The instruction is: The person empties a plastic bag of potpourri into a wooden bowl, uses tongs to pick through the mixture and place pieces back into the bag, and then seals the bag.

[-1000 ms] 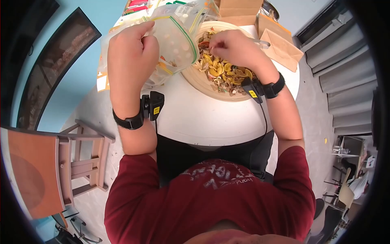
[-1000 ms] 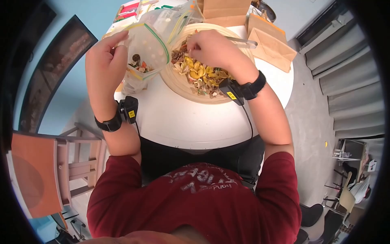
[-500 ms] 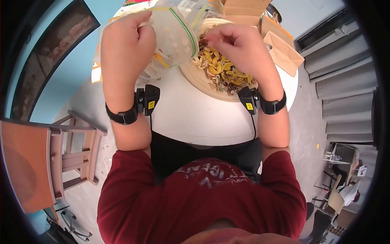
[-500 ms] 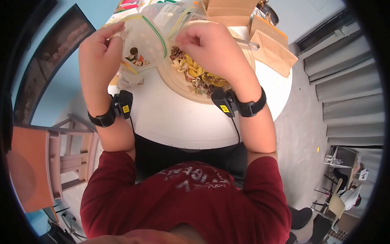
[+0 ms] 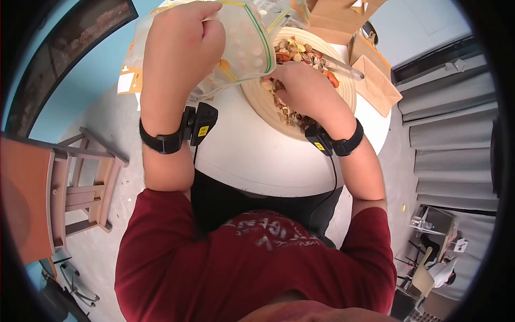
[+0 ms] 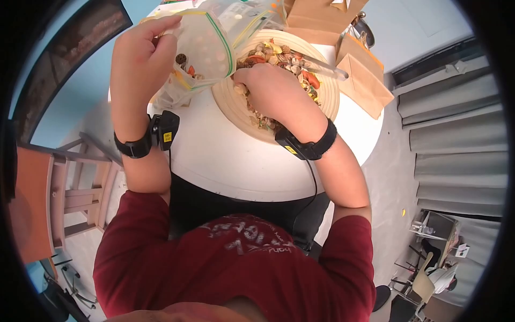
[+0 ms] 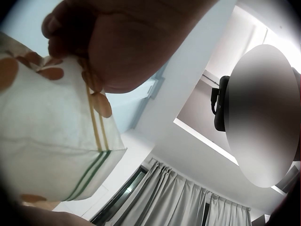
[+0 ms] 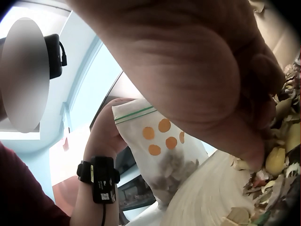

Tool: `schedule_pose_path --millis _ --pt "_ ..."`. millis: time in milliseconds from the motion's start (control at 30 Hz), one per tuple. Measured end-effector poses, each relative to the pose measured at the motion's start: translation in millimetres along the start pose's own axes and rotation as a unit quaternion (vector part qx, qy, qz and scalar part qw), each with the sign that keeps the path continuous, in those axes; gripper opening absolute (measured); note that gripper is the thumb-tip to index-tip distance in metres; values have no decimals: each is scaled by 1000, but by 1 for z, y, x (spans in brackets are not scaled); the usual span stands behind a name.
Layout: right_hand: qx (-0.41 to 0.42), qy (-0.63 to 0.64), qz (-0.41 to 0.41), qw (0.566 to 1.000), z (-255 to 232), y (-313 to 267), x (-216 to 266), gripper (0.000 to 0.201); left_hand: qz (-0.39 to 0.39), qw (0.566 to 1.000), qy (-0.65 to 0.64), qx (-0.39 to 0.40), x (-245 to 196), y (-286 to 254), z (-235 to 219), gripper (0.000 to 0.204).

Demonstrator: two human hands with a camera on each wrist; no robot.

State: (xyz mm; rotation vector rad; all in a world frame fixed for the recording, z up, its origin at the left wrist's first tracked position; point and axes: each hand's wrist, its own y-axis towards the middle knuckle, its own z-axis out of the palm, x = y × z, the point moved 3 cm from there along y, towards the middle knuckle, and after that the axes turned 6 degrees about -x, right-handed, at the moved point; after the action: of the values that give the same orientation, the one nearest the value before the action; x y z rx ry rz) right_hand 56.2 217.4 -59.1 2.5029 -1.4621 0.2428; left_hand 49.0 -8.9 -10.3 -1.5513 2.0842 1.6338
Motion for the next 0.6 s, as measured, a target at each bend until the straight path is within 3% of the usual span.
schedule_pose_path --millis 267,400,600 --pt "-39 62 -36 997 -5 -1 -10 30 19 1000 -14 -9 1 -2 4 33" --pt "-42 65 -10 997 -12 -5 -17 24 -9 1000 -25 -7 -1 -2 3 32" --pt "-28 96 5 995 -21 -7 -27 9 23 1000 -7 -13 2 -2 2 32"
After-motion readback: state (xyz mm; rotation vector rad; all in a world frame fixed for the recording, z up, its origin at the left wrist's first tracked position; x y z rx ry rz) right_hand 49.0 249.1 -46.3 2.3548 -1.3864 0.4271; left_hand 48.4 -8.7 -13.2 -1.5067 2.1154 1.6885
